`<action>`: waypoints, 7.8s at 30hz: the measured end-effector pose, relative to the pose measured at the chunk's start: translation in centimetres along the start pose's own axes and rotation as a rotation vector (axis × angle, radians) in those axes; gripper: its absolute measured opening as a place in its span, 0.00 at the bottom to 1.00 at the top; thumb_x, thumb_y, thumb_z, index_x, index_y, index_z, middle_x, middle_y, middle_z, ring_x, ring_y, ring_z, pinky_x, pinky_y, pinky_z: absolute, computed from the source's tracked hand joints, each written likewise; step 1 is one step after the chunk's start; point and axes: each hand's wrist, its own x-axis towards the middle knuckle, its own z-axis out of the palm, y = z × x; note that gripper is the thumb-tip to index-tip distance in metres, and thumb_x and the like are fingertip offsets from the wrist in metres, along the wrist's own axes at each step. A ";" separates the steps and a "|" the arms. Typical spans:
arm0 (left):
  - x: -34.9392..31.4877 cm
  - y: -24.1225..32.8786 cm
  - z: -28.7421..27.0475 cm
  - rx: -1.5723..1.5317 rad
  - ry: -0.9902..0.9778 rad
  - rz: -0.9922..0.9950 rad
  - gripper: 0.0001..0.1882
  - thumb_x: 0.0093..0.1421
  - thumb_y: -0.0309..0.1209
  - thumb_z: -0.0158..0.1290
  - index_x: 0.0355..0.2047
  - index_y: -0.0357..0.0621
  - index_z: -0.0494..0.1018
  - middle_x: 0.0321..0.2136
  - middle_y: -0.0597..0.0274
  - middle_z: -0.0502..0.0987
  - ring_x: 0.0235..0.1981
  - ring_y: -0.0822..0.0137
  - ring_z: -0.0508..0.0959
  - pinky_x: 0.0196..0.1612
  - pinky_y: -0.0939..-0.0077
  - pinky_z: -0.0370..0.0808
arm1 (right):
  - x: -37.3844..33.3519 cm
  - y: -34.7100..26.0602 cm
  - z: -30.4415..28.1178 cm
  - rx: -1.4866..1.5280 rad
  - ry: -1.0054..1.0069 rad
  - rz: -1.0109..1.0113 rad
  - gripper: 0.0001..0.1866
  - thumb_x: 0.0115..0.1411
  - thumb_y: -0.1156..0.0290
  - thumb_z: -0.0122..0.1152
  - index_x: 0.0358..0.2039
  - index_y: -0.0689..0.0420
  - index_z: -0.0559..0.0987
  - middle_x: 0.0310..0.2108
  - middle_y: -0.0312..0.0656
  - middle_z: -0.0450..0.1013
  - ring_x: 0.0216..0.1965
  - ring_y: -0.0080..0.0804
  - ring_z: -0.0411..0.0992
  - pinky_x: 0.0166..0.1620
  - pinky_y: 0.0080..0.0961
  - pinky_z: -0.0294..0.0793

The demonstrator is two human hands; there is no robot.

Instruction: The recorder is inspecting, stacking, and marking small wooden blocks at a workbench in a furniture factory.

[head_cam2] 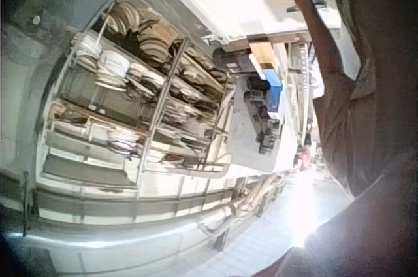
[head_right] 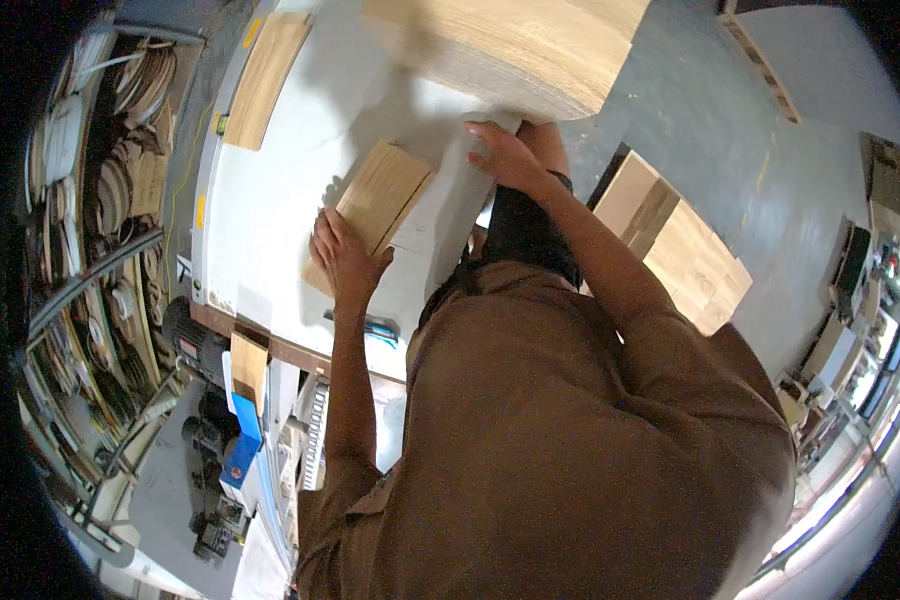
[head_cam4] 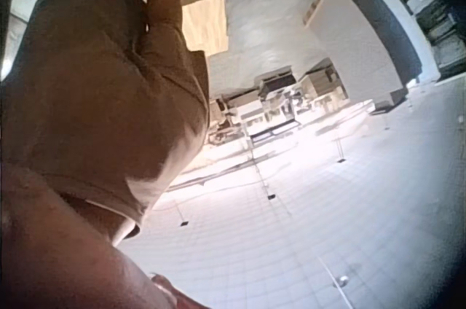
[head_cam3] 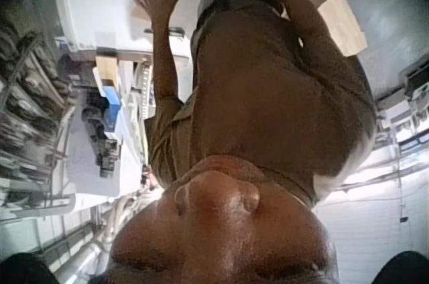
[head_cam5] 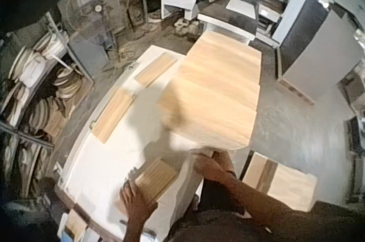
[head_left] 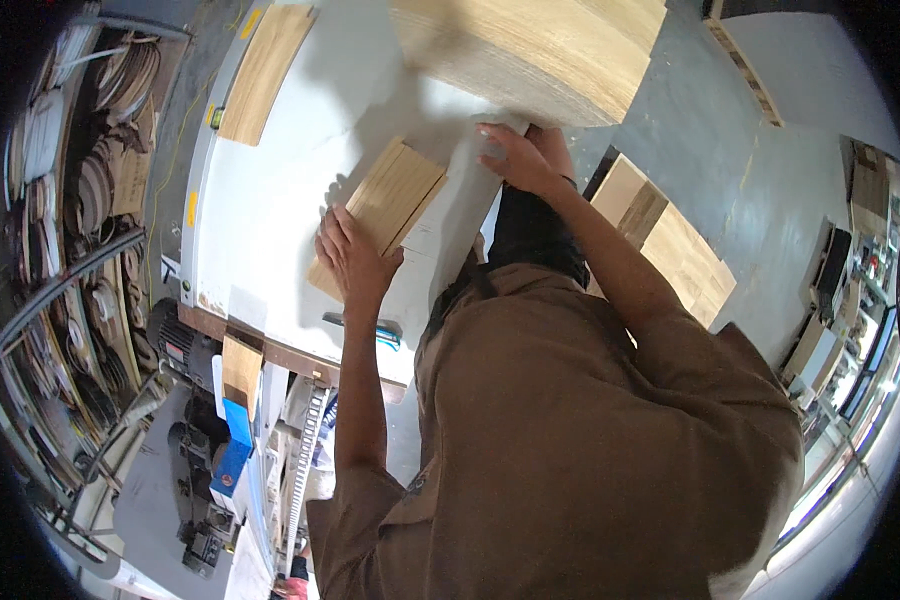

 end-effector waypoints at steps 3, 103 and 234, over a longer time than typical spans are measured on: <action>0.7 0.8 -0.2 0.045 -0.032 -0.010 0.69 0.42 0.40 0.78 0.75 0.35 0.44 0.72 0.37 0.54 0.75 0.42 0.53 0.78 0.42 0.43 | -0.7 -1.3 -0.1 -0.055 -0.053 0.108 0.33 0.67 0.61 0.66 0.70 0.52 0.69 0.66 0.54 0.68 0.64 0.52 0.70 0.67 0.45 0.71; -16.5 1.2 -12.9 -0.153 0.163 -0.176 0.29 0.69 0.40 0.55 0.70 0.68 0.70 0.41 0.58 0.75 0.39 0.55 0.80 0.45 0.57 0.80 | 1.1 -31.7 5.6 -0.594 -0.310 -0.825 0.63 0.36 0.52 0.87 0.70 0.59 0.62 0.64 0.52 0.65 0.67 0.54 0.62 0.73 0.52 0.57; -14.0 -2.9 -12.7 -0.190 0.184 0.381 0.26 0.55 0.22 0.58 0.55 0.55 0.84 0.39 0.65 0.86 0.35 0.62 0.83 0.41 0.66 0.82 | 0.4 -31.4 5.8 -0.580 -0.242 -0.853 0.59 0.39 0.49 0.84 0.67 0.60 0.64 0.62 0.51 0.67 0.65 0.50 0.65 0.74 0.49 0.57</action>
